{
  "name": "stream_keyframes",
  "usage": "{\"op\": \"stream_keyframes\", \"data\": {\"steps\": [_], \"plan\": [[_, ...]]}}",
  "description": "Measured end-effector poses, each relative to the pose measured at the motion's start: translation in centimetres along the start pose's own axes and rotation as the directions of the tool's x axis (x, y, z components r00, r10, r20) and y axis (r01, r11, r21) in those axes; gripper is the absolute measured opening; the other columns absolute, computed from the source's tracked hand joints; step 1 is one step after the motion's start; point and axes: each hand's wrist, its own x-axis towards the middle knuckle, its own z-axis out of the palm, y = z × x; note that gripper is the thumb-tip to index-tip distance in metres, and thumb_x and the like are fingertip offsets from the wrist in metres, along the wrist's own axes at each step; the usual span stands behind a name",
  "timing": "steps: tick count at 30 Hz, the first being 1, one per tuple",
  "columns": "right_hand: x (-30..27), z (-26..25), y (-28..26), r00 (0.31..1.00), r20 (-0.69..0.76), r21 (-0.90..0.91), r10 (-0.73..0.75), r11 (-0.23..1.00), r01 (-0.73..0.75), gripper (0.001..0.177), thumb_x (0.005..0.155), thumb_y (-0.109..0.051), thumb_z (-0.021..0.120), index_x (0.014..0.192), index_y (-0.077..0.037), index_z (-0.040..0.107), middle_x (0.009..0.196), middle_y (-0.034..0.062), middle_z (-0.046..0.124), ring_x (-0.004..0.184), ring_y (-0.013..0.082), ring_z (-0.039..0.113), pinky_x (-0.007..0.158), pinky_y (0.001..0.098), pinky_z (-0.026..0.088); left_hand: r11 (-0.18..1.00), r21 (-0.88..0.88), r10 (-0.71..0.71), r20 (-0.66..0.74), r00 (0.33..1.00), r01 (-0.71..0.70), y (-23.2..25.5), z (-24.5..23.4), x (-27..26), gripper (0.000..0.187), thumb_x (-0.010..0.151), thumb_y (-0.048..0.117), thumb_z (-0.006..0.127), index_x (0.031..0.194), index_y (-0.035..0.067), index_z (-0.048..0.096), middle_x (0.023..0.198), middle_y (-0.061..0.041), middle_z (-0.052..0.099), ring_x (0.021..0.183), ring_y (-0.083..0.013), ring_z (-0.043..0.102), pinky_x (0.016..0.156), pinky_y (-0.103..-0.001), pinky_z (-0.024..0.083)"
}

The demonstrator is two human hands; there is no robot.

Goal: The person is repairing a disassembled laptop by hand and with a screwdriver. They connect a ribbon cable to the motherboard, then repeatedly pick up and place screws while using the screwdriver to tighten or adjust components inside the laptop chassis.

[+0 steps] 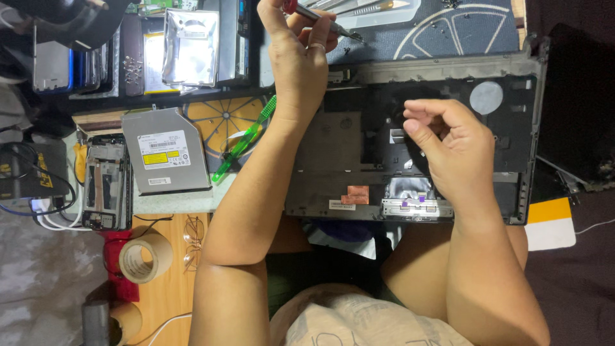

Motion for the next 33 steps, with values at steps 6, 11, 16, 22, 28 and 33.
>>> {"op": "stream_keyframes", "data": {"steps": [6, 11, 16, 22, 28, 33], "plan": [[3.1, 0.3, -1.2, 0.996, -0.056, -0.218, 0.071, 0.973, -0.081, 0.021, 0.095, -0.004, 0.075, 0.116, -0.004, 0.071, 0.110, 0.0027, 0.068, 0.091, 0.0105, 0.069, 0.075, 0.0263, 0.058, 0.974, -0.215, -0.082, -0.010, 0.997, 0.078, 0.2, -0.7, -0.1, 0.050, 0.109, -0.005, 0.059, 0.145, 0.012, 0.028, 0.110, -0.015, 0.072, 0.093, -0.0177, 0.075, 0.081, -0.031, 0.067], [8.4, 1.3, -0.2, 0.954, 0.120, -0.602, -0.273, 0.744, 0.289, 0.018, 0.096, -0.005, 0.077, 0.113, -0.003, 0.074, 0.105, 0.0130, 0.069, 0.092, 0.0277, 0.069, 0.081, 0.0368, 0.053, 0.948, -0.309, -0.092, -0.027, 0.995, 0.079, 0.1, -0.3, -0.2, 0.052, 0.109, -0.005, 0.058, 0.147, 0.013, 0.026, 0.114, -0.017, 0.072, 0.097, -0.0194, 0.076, 0.085, -0.033, 0.068], [11.6, 3.1, 1.4, 0.931, 0.164, -0.766, -0.325, 0.553, 0.328, 0.014, 0.090, -0.018, 0.082, 0.103, -0.013, 0.080, 0.101, 0.0090, 0.072, 0.091, 0.0337, 0.067, 0.075, 0.0454, 0.051, 0.930, -0.362, -0.093, -0.066, 0.993, 0.063, 0.6, -0.3, -0.2, 0.052, 0.110, -0.005, 0.057, 0.148, 0.013, 0.026, 0.117, -0.018, 0.070, 0.098, -0.0203, 0.075, 0.088, -0.034, 0.067], [12.2, 4.8, 1.7, 0.981, 0.072, -0.823, -0.183, 0.545, 0.162, 0.014, 0.088, -0.029, 0.085, 0.087, -0.016, 0.080, 0.093, 0.0082, 0.069, 0.086, 0.0306, 0.067, 0.070, 0.0463, 0.049, 0.939, -0.342, -0.067, -0.066, 0.996, 0.041, 0.8, -0.4, -0.3, 0.053, 0.110, -0.003, 0.057, 0.149, 0.013, 0.026, 0.119, -0.018, 0.070, 0.103, -0.0204, 0.075, 0.091, -0.034, 0.068], [12.4, 4.9, 1.0, 0.924, 0.125, -0.753, -0.361, 0.572, 0.325, 0.007, 0.087, -0.016, 0.082, 0.085, -0.011, 0.078, 0.091, 0.0093, 0.070, 0.085, 0.0300, 0.068, 0.070, 0.0422, 0.051, 0.936, -0.352, -0.023, -0.100, 0.995, -0.014, 1.2, -0.6, -0.2, 0.052, 0.112, -0.001, 0.058, 0.151, 0.014, 0.026, 0.114, -0.017, 0.070, 0.099, -0.0188, 0.073, 0.087, -0.032, 0.066], [7.3, -0.9, -3.0, 0.982, -0.089, -0.167, -0.166, 0.974, 0.149, 0.010, 0.101, 0.001, 0.076, 0.096, -0.004, 0.069, 0.089, 0.0048, 0.069, 0.081, 0.0199, 0.065, 0.075, 0.0307, 0.050, 0.917, -0.372, 0.107, -0.115, 0.988, -0.143, 4.4, -2.0, -0.3, 0.046, 0.118, 0.004, 0.059, 0.147, 0.020, 0.027, 0.112, -0.017, 0.073, 0.093, -0.0185, 0.073, 0.083, -0.032, 0.064]]}}
